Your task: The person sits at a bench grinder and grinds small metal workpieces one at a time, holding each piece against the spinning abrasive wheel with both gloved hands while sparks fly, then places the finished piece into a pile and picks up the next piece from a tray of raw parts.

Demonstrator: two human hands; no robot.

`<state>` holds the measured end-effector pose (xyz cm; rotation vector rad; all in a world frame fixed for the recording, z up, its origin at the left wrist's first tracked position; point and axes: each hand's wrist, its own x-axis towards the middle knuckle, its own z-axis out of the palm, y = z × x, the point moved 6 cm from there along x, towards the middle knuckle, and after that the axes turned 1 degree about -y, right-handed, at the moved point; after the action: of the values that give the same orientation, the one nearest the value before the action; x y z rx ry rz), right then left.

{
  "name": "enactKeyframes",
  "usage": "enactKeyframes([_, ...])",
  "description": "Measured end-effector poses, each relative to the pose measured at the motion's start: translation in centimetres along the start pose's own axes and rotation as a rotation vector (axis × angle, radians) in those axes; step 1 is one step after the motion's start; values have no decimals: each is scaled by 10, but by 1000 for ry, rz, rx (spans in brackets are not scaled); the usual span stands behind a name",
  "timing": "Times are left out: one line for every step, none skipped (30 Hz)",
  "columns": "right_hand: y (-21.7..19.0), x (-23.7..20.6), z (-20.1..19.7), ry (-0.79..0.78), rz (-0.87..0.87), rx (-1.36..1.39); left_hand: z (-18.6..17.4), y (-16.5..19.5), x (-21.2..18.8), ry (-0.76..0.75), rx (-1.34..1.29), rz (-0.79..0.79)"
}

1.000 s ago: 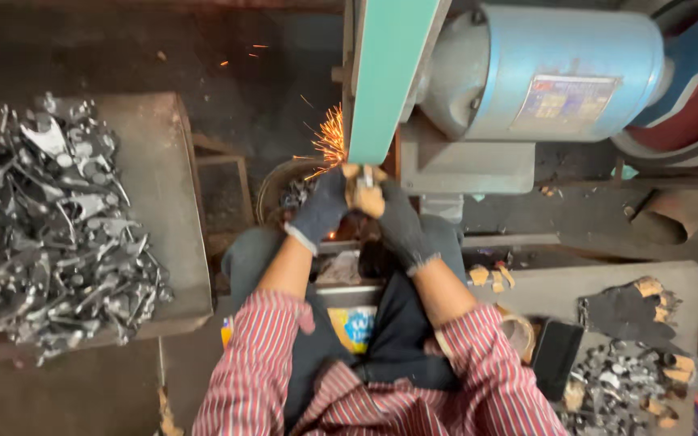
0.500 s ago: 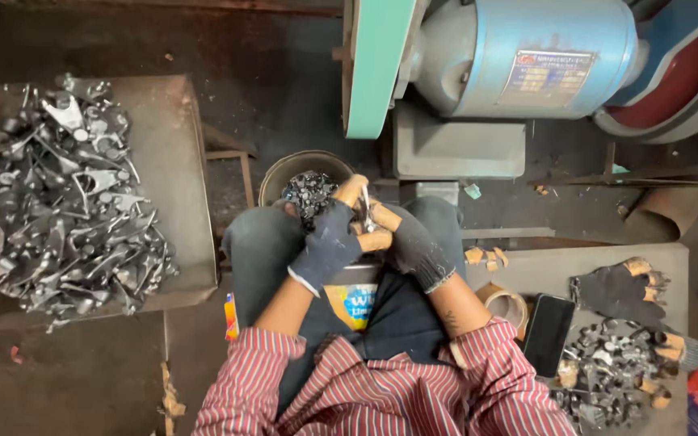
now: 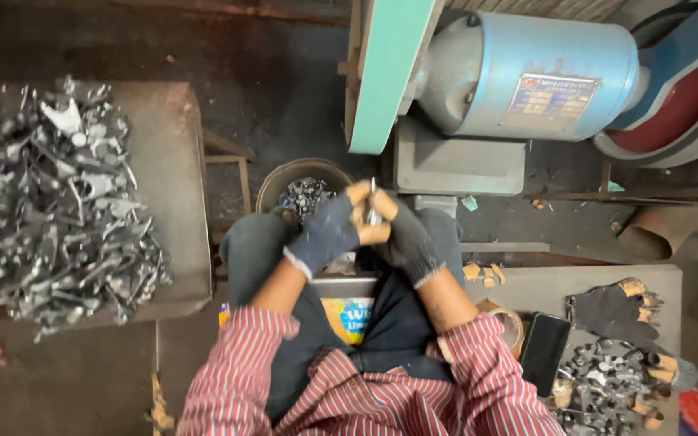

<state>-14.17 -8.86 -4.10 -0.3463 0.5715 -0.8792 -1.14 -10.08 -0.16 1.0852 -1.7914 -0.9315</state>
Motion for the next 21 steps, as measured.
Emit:
enactKeyframes([3, -2, 5, 7, 38, -106, 6, -5, -6, -95, -168, -136])
enactKeyframes([6, -6, 9, 16, 89, -211, 11, -9, -14, -186, -339, -283])
enactKeyframes([6, -11, 13, 31, 147, -309, 18, -9, -23, -281, -512, -438])
enactKeyframes([4, -16, 16, 55, 173, -371, 15, -1, -26, -304, -504, -400])
enactKeyframes([0, -22, 20, 75, 197, -435, 13, 7, -25, -324, -493, -358])
enactKeyframes([-5, -27, 23, 88, 212, -511, 9, 15, -23, -338, -477, -302])
enactKeyframes([-16, -34, 18, 228, 233, -865, 9, 15, -22, -387, -384, -390])
enactKeyframes([-29, -40, 14, 377, 242, -1221, 9, 12, -21, -429, -287, -472])
enactKeyframes([-42, -45, 12, 538, 251, -1569, 8, 7, -19, -469, -189, -558])
enactKeyframes([-45, -44, 16, 488, 203, -1704, 3, 14, -7, -392, -209, -360])
enactKeyframes([-45, -40, 19, 428, 170, -1833, -2, 17, 4, -316, -233, -177])
enactKeyframes([-40, -33, 19, 354, 151, -1955, -6, 18, 10, -238, -258, -8])
enactKeyframes([-30, -23, 19, 219, 57, -1477, 1, 1, 13, -259, -474, -141])
enactKeyframes([-21, -11, 18, 105, -31, -994, 9, -18, 16, -274, -688, -266])
enactKeyframes([-16, 3, 15, 0, -122, -513, 18, -37, 18, -288, -895, -374])
enactKeyframes([-9, 17, 5, 10, -147, -536, 22, -51, 20, -227, -909, -340])
enactKeyframes([-4, 31, -5, 24, -176, -560, 28, -64, 22, -171, -922, -301])
enactKeyframes([1, 42, -17, 40, -206, -582, 31, -78, 27, -119, -937, -263])
enactKeyframes([5, 51, -31, 105, -225, -552, 43, -101, 26, -130, -903, -453])
enactKeyframes([8, 56, -45, 175, -240, -518, 53, -120, 20, -147, -868, -650])
enactKeyframes([11, 59, -57, 244, -254, -481, 60, -136, 12, -167, -823, -847])
